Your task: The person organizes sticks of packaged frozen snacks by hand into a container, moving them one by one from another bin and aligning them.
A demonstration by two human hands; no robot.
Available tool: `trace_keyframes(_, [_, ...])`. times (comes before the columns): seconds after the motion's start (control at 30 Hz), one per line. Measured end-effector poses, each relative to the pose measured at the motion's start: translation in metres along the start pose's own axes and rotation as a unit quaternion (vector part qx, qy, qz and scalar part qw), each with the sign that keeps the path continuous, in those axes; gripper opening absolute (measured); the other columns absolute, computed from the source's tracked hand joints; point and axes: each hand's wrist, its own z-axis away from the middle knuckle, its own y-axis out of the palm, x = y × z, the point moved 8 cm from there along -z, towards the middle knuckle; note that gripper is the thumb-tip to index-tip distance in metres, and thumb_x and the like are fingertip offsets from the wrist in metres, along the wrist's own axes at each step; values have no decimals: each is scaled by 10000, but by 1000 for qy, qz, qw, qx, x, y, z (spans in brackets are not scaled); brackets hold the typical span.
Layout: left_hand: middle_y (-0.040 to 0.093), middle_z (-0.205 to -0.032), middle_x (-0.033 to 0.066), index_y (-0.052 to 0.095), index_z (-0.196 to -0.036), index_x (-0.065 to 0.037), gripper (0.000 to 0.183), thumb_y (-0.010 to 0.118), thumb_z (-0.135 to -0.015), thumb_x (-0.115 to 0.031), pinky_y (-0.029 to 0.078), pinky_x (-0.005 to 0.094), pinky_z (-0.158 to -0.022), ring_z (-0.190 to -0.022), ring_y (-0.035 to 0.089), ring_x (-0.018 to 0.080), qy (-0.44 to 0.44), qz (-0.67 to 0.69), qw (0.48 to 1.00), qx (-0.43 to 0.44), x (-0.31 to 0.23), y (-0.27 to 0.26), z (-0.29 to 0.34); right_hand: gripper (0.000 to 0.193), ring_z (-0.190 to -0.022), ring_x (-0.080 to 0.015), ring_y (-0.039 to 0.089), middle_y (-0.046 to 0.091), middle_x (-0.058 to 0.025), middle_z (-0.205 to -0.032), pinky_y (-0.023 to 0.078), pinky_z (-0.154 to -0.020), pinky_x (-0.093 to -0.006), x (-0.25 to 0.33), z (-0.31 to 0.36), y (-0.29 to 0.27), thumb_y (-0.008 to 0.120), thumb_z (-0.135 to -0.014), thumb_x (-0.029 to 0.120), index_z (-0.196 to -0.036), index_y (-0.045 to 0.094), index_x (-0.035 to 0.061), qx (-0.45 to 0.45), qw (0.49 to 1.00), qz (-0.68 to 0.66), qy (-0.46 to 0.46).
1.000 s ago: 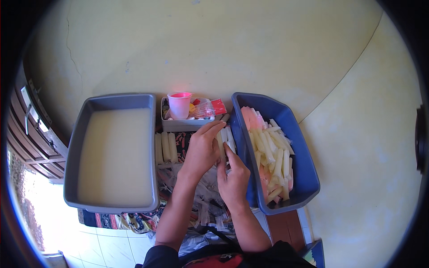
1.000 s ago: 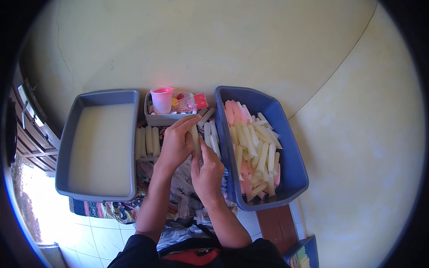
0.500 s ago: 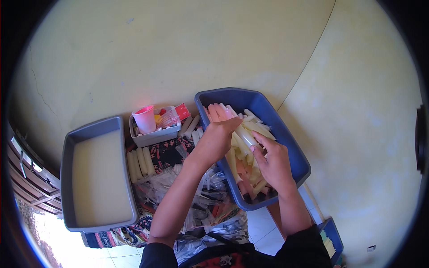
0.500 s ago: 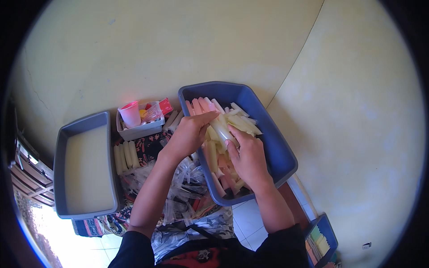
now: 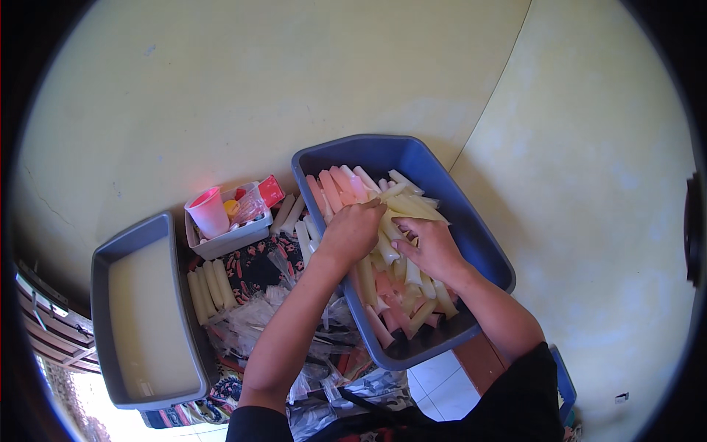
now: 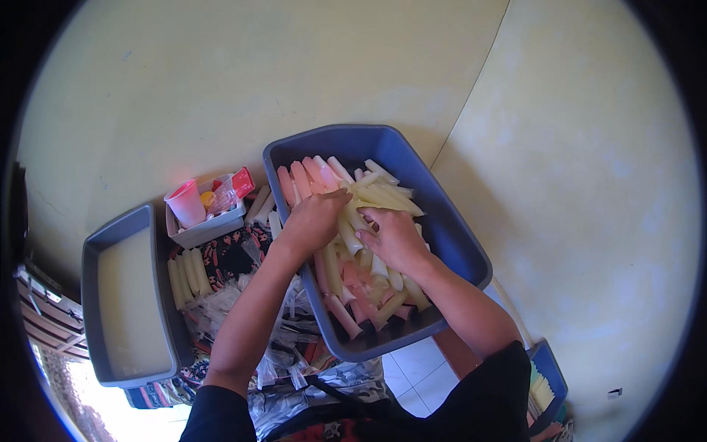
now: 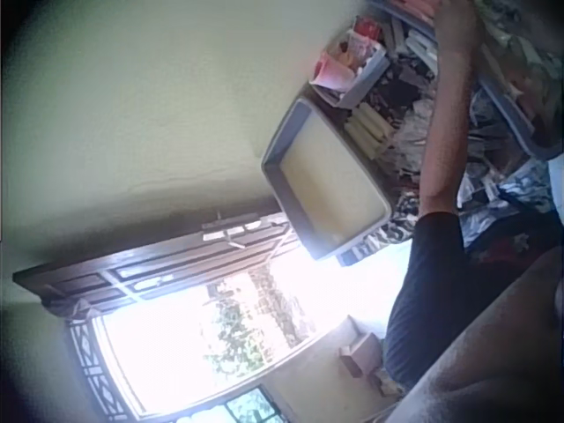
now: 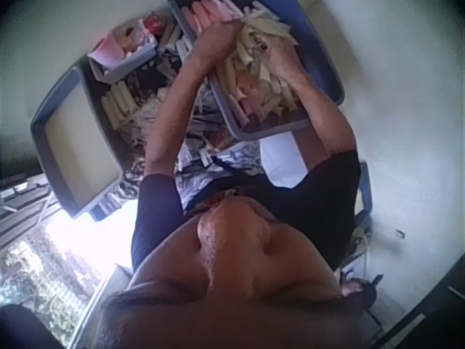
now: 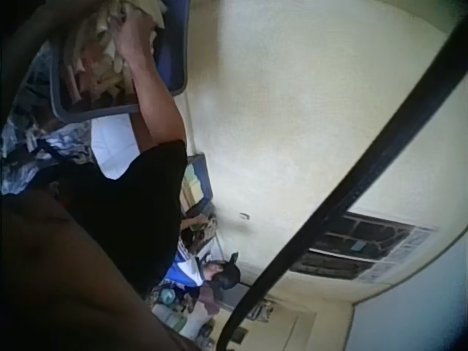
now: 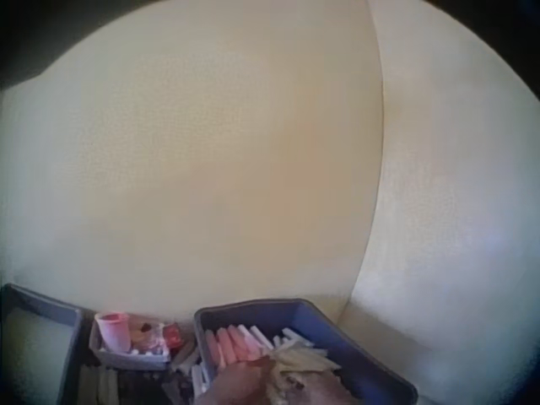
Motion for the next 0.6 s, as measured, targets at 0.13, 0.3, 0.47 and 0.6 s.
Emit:
trace_keyframes(0.13, [690,-1415,207,690,-1358,8,543,564,-830,38,578,498,-1023,-1187,717,398,8,-7,1000,-4,2,9,6,419,-917,-390,761,767,-250,-1035,591,-868,-452,-7,2,10,815,-930,168,-1288,730,-32,34,999,6,33])
trace_keyframes(0.3, [667,-1470,192,677,-1377,19,563,601,-820,-26,517,496,-1126,-1335,655,356,28,-65,997,-20,0,13,8,411,-1004,-405,737,750,-241,-1110,571,-921,-467,-7,2,9,789,-958,197,-1287,730,-41,26,999,29,-17])
trace_keyframes(0.47, [657,-1493,181,674,-1404,-8,554,599,-861,-88,500,488,-1151,-1375,633,341,-1,-43,999,22,3,18,7,381,-1083,-409,710,721,-237,-1177,552,-970,-480,-7,4,14,734,-1001,199,-1295,723,-44,42,998,33,-14])
trace_keyframes(0.6, [655,-1500,170,675,-1418,-30,536,582,-899,-128,523,486,-1121,-1340,658,340,-3,-66,997,25,4,17,8,401,-1119,-420,691,688,-245,-1238,541,-993,-493,-4,5,18,696,-1028,194,-1349,688,-46,47,997,57,-30])
